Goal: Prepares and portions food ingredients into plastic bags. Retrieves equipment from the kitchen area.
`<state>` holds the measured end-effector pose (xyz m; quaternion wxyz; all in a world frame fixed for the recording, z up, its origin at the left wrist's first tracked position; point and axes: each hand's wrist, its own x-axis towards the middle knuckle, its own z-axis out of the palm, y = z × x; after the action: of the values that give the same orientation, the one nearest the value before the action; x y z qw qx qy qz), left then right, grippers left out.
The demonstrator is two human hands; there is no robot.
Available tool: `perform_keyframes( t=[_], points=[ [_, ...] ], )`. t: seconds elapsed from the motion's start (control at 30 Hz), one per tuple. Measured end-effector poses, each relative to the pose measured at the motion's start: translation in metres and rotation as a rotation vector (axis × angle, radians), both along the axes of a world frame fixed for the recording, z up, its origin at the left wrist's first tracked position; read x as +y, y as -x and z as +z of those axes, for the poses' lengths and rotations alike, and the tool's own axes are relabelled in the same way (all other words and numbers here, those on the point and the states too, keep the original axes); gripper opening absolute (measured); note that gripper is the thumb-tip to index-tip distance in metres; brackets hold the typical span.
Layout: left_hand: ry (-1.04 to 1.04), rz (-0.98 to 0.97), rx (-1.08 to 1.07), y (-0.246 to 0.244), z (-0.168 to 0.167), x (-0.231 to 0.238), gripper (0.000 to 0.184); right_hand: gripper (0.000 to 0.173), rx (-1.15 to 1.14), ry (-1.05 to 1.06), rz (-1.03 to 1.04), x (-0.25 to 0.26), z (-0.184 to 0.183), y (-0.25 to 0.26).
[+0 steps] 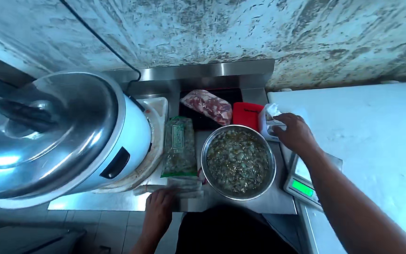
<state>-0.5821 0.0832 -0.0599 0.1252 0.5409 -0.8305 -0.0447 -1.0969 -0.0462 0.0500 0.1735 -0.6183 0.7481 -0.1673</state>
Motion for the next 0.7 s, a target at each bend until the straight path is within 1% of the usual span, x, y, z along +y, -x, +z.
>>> perform_keyframes(
  t=[0.07, 0.13, 0.2, 0.23, 0.27, 0.3, 0.33, 0.4, 0.47, 0.53, 0.6, 0.67, 0.7],
  points=[
    [0.004, 0.007, 0.088, -0.001, 0.004, -0.004, 0.028, 0.028, -0.089, 0.168, -0.003, 0.034, 0.019, -0.042],
    [-0.088, -0.014, 0.143, -0.002, 0.007, -0.012, 0.028, 0.027, -0.193, 0.306, 0.072, 0.067, 0.021, -0.084],
    [-0.216, -0.127, 0.141, -0.006, 0.001, -0.009, 0.032, 0.027, -0.318, 0.289, 0.166, 0.094, 0.014, -0.118],
    [-0.227, -0.204, 0.112, -0.007, -0.005, -0.006, 0.039, 0.027, -0.369, 0.258, 0.202, 0.104, 0.012, -0.131],
    [-0.197, -0.273, 0.077, -0.008, -0.010, -0.005, 0.048, 0.026, -0.412, 0.242, 0.229, 0.111, 0.010, -0.142],
    [-0.153, -0.327, 0.059, -0.007, -0.015, -0.003, 0.051, 0.024, -0.444, 0.230, 0.250, 0.118, 0.008, -0.152],
    [-0.125, -0.370, 0.055, -0.006, -0.017, -0.001, 0.048, 0.024, -0.464, 0.224, 0.265, 0.125, 0.007, -0.159],
    [-0.130, -0.450, 0.062, -0.001, -0.018, 0.002, 0.038, 0.025, -0.491, 0.204, 0.275, 0.136, 0.005, -0.170],
    [-0.232, -0.484, 0.097, 0.002, -0.017, 0.001, 0.035, 0.025, -0.515, 0.185, 0.278, 0.144, 0.003, -0.174],
    [-0.449, -0.417, 0.215, 0.005, -0.004, -0.005, 0.033, 0.024, -0.546, 0.151, 0.255, 0.148, 0.005, -0.177],
    [-0.651, -0.256, 0.427, 0.011, 0.020, -0.013, 0.035, 0.026, -0.609, 0.012, 0.183, 0.148, 0.016, -0.182],
    [-0.738, -0.118, 0.648, 0.025, 0.047, -0.024, 0.037, 0.038, -0.735, -0.231, 0.085, 0.140, 0.034, -0.188],
    [-0.745, -0.086, 0.736, 0.039, 0.060, -0.028, 0.038, 0.046, -0.826, -0.316, 0.053, 0.136, 0.038, -0.190]
  ],
)
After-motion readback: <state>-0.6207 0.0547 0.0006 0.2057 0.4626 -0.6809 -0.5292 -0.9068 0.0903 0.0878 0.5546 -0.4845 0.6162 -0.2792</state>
